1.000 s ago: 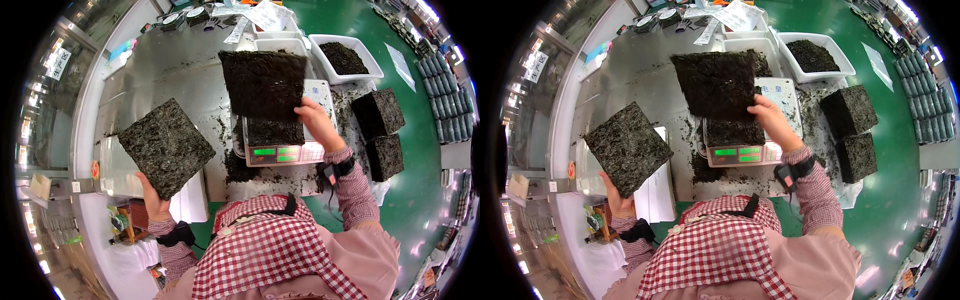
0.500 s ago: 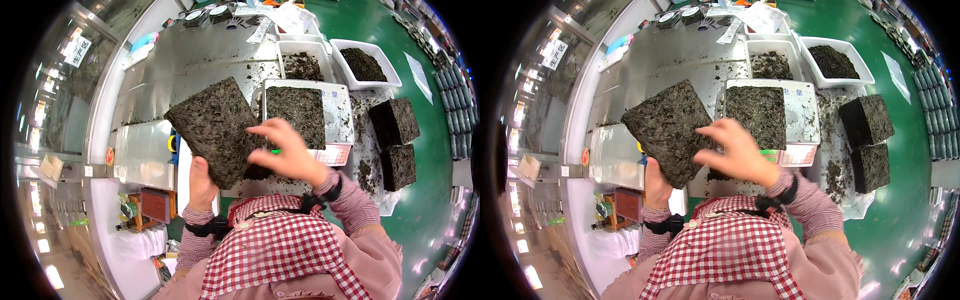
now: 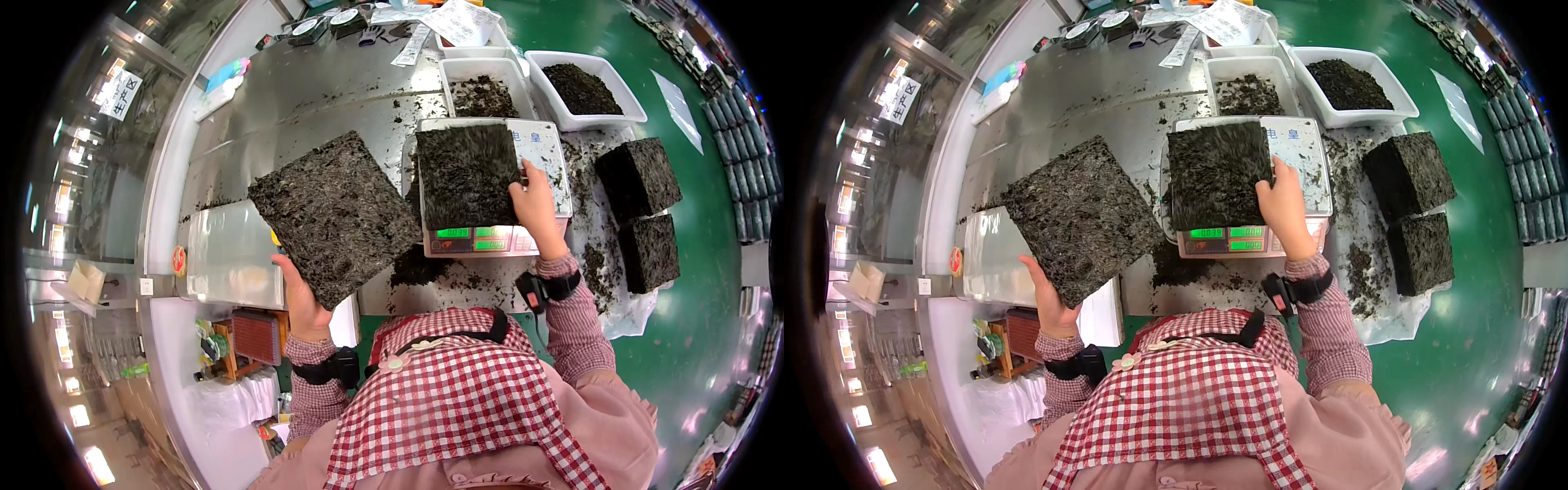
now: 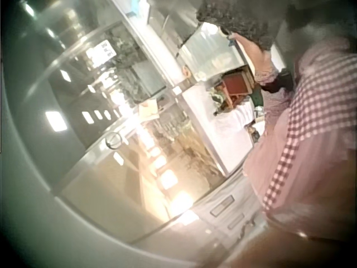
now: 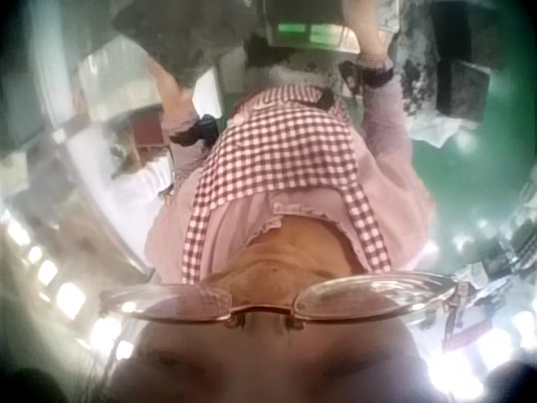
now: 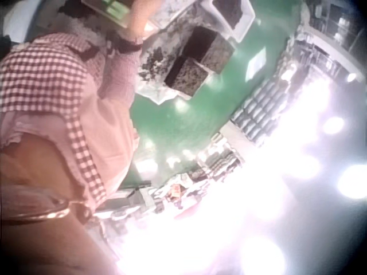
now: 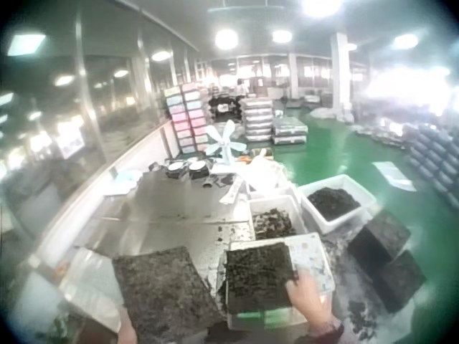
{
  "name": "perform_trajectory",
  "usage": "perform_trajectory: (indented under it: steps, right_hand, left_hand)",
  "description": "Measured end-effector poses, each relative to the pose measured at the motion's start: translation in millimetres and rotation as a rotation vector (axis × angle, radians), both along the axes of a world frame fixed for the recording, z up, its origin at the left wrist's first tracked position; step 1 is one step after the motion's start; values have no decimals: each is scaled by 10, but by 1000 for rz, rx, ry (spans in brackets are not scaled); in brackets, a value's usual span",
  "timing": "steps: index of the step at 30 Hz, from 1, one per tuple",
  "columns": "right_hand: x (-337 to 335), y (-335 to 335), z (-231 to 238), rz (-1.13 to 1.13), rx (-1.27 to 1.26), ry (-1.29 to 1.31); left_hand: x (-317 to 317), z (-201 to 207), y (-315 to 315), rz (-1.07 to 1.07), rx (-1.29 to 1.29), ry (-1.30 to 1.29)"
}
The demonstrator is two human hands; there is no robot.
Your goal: The person weighs square bricks of dark material on a digital scale, adjusts the weight by adding or removing small pieces from a plastic bin, and stacks the bricks on a metal table.
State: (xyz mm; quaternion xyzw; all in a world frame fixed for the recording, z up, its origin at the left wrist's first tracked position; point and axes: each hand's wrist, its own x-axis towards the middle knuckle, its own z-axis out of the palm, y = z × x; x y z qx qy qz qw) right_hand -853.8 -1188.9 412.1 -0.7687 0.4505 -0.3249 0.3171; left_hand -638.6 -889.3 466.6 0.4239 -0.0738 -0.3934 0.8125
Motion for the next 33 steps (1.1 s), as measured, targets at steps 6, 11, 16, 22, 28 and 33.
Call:
perform_trajectory:
  steps: [6, 11, 16, 22, 28, 33]
  right_hand:
    - [333, 1015, 454, 566, -104, -289]
    - [481, 1459, 764, 626, -120, -334]
    - [291, 1246, 746, 568, 29, -355]
    - [-122, -77, 447, 435, 602, -616]
    - [-156, -853, 21, 615, -281, -9]
    - [-188, -570, 196, 432, -54, -238]
  left_hand:
    - [-339, 115, -221, -116, -63, -58]
    - [-561, 89, -318, -146, -34, -393]
    - [-384, -12, -150, 53, 510, -923]
    - [265, -28, 226, 276, 168, -212]
    - [342, 9, 215, 83, 133, -97]
    - [139, 116, -181, 70, 136, -298]
